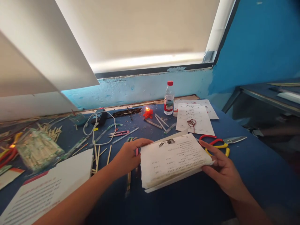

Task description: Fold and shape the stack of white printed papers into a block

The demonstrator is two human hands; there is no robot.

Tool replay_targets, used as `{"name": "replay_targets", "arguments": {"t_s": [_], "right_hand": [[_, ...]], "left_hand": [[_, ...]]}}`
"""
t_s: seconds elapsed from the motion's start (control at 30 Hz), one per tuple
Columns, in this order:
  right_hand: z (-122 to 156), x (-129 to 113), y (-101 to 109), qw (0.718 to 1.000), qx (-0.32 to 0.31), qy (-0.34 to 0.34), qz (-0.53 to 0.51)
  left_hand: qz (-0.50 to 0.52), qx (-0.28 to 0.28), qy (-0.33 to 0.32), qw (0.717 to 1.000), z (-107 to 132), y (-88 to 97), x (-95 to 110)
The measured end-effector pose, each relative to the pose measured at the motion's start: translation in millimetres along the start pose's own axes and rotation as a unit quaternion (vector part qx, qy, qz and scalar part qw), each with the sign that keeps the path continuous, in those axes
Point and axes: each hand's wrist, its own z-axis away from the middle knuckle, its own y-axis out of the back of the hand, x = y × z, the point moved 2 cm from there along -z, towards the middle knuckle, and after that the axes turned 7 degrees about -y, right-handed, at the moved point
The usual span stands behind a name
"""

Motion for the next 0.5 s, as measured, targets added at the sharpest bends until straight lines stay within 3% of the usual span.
{"name": "replay_targets", "arguments": {"t_s": [0.2,0.5], "right_hand": [[2,5,0,1.000,0.007,0.018,0.005],[1,2,-2,0.999,0.028,0.016,0.024]], "left_hand": [[0.049,0.034,-0.038,0.997,-4,-10.7,-6],[0.063,0.095,-0.028,0.993,4,-4.2,-11]]}}
